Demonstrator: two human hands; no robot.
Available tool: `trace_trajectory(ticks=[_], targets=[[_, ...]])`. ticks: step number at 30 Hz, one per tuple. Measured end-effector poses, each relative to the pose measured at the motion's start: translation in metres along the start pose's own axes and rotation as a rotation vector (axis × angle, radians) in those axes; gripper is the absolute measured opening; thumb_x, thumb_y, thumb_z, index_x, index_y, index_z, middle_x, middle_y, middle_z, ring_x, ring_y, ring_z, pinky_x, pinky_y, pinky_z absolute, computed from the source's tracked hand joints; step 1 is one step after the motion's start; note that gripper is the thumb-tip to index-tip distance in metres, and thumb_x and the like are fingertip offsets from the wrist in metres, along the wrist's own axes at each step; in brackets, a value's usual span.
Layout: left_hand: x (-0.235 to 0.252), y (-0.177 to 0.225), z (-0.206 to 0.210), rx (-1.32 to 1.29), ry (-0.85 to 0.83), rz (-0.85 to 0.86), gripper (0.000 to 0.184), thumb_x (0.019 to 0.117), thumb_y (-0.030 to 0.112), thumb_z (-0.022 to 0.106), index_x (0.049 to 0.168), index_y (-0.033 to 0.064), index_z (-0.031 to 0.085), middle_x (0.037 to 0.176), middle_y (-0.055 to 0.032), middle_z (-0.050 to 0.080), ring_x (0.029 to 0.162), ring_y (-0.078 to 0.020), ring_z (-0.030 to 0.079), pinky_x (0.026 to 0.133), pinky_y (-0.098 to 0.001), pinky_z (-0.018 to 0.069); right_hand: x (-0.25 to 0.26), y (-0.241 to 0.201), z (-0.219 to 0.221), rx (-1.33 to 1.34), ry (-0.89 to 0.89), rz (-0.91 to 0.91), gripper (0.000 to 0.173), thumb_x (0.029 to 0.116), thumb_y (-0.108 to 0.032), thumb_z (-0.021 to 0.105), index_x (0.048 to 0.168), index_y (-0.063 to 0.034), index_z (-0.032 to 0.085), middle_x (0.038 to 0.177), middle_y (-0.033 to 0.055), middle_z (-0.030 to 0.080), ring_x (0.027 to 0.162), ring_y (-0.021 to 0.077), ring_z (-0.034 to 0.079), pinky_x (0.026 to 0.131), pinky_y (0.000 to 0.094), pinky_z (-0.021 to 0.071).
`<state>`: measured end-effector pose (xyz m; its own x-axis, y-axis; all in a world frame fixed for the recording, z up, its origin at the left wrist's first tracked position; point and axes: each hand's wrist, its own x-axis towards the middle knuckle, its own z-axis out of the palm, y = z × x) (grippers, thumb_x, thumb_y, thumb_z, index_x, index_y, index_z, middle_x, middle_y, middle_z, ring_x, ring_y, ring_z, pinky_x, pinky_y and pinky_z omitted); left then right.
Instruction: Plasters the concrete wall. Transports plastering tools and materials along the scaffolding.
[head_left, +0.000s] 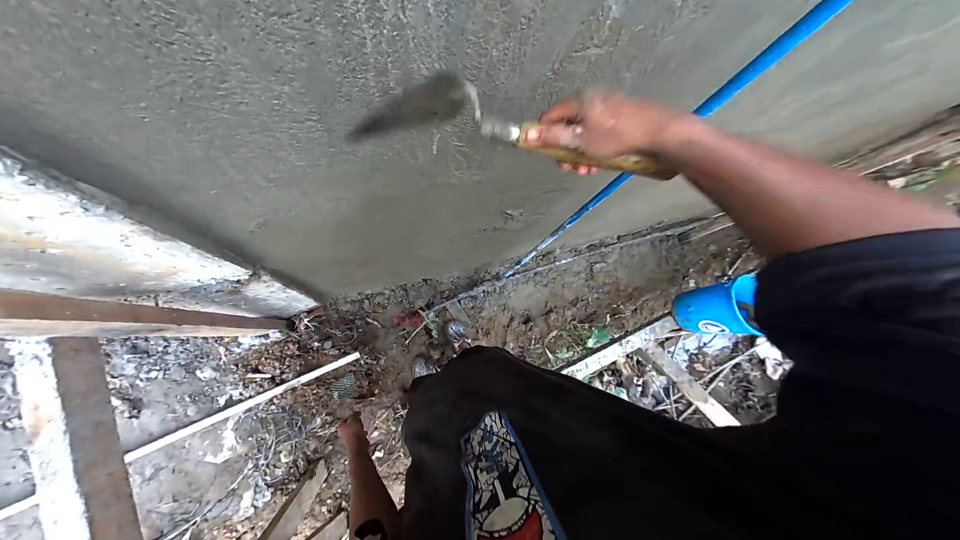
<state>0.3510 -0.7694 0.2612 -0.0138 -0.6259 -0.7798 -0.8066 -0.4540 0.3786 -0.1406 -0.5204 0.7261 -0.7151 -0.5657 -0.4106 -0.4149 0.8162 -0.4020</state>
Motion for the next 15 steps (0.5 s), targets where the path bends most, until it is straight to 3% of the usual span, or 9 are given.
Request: trace_trajectory(ticks=[3,10,12,15], targets=[[-0.004,-0.017,-0.002,0.02,-0.035,-0.018,0.047,0.1046,0.027,0.056,0.138,-0.0071,0.053,0.133,-0.0344,0.055,0.113,-0.0457,0.058,0.092,-0.0627,0.0489,0.034,0.041,0.041,-0.003,-0.105,0.108,0.052,0.1068,-0.052,0.046,0.12,-0.0049,0.064,0.078,0.0123,0.064,0.058,0.022,0.062,0.058,0.0398,0.0556],[-0.011,-0.046,-0.016,0.071,-0.024,-0.045,0.043,0.1025,0.022,0.06,0.131,-0.0109,0.057,0.13,-0.034,0.058,0.117,-0.0455,0.058,0.097,-0.0623,0.0477,0.002,0.01,0.014,0.079,0.012,-0.03,0.045,0.1079,-0.048,0.046,0.116,-0.0075,0.065,0.076,0.0084,0.064,0.056,0.0169,0.062,0.054,0.0352,0.0562],[0.005,-0.053,-0.019,0.116,-0.025,-0.019,0.047,0.1025,0.026,0.06,0.131,-0.0107,0.057,0.128,-0.0341,0.058,0.112,-0.0448,0.059,0.094,-0.062,0.0481,0.019,0.039,0.026,0.036,-0.049,0.058,0.049,0.1077,-0.049,0.047,0.122,-0.005,0.065,0.081,0.013,0.065,0.061,0.0225,0.062,0.06,0.0416,0.055],[-0.007,-0.027,-0.031,0.11,-0.042,0.025,0.045,0.1068,0.027,0.053,0.134,-0.0095,0.053,0.12,-0.0318,0.058,0.098,-0.0383,0.058,0.087,-0.0562,0.0494,0.023,0.085,0.015,-0.042,-0.117,0.178,0.051,0.1088,-0.047,0.045,0.129,-0.0028,0.061,0.09,0.0186,0.065,0.069,0.0304,0.062,0.069,0.0501,0.0539]])
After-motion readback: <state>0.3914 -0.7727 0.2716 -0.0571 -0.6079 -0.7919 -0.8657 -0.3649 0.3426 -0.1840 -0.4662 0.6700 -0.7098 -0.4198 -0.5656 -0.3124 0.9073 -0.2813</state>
